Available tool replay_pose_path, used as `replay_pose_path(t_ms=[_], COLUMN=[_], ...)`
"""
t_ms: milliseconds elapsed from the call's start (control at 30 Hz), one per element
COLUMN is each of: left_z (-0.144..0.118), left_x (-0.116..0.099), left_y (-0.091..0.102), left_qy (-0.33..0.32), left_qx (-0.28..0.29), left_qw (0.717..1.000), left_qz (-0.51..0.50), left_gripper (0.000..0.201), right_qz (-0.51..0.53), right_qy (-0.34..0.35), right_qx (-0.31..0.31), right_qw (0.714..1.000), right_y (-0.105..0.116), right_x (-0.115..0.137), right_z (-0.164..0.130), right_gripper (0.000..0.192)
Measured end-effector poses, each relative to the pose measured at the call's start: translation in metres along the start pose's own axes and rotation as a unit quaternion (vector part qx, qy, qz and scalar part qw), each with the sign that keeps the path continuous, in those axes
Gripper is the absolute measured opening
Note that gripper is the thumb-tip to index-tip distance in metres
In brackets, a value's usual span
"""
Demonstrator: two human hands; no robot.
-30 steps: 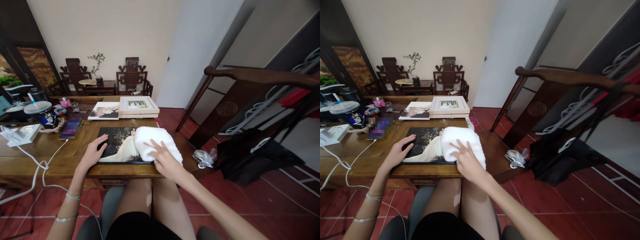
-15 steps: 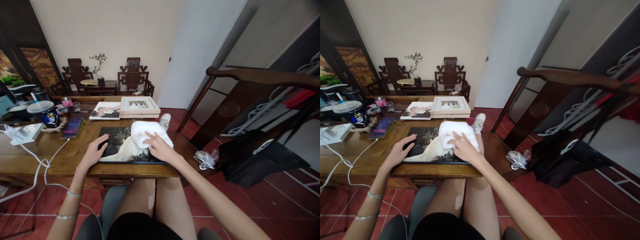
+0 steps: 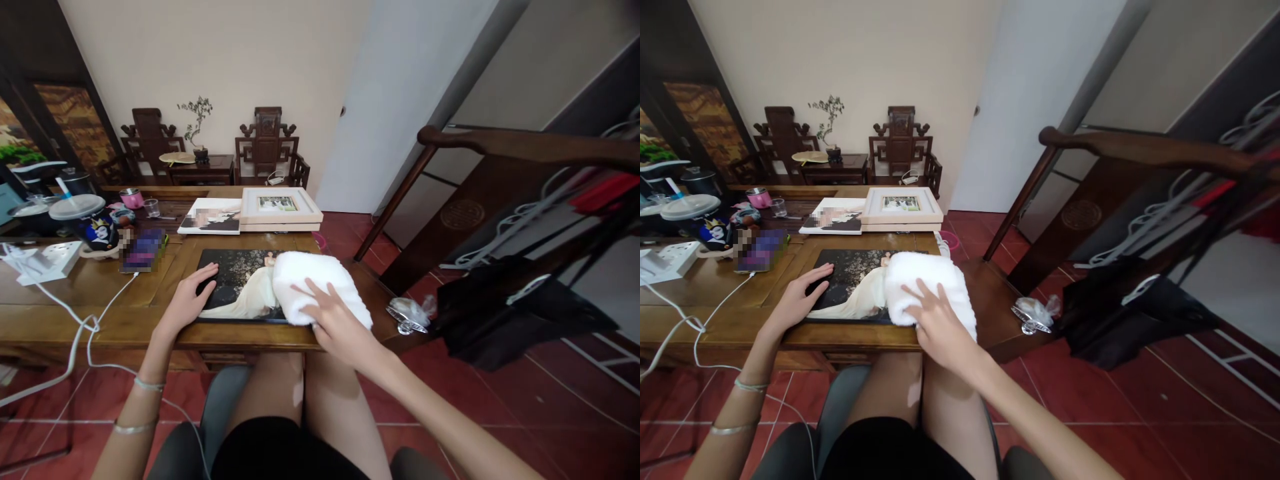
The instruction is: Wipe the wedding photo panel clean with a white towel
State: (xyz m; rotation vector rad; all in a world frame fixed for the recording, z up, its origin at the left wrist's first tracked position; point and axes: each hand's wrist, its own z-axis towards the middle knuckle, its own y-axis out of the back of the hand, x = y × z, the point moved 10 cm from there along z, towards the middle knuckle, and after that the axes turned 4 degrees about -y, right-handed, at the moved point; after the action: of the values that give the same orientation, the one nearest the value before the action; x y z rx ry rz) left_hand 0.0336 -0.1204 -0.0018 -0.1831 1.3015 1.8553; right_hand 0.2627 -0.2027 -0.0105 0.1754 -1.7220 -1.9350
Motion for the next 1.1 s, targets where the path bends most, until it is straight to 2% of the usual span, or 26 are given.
replay_pose_path(t_ms=[133,233,333,600,700,833,1100], left_z=[0.0,0.0,0.0,0.0,0.0,0.0,0.0], left_x=[0.0,-0.001,-0.001,-0.002,-0.003,-0.002,-0.003], left_y=[0.0,0.0,-0.001,0.0,0.001,0.0,0.0], left_qy=[0.0,-0.003,0.0,0.006,0.006,0.003,-0.005], left_qx=[-0.004,-0.004,-0.003,0.001,0.001,0.0,-0.005], left_qw=[1.0,1.0,1.0,1.0,1.0,1.0,1.0], left_qz=[-0.001,-0.002,-0.003,-0.002,-0.002,-0.001,-0.002], left_gripper=[0.04,0.041,0.042,0.04,0.039,0.038,0.039], right_qz=[0.022,0.038,0.042,-0.003,-0.009,-0.027,0.013], right_qy=[0.059,0.087,0.08,-0.006,-0.026,-0.028,0.046], right_qx=[0.038,0.052,0.036,0.01,0.005,-0.005,0.054], right_qw=[0.997,0.994,0.995,1.0,1.0,0.999,0.997], right_y=[0.004,0.007,0.009,0.0,0.0,-0.001,0.003], right_x=[0.028,0.033,0.018,-0.049,-0.057,-0.041,0.028], right_z=[-0.035,-0.034,-0.01,0.094,0.107,0.081,-0.013], right_gripper=[0.05,0.049,0.048,0.053,0.055,0.053,0.051])
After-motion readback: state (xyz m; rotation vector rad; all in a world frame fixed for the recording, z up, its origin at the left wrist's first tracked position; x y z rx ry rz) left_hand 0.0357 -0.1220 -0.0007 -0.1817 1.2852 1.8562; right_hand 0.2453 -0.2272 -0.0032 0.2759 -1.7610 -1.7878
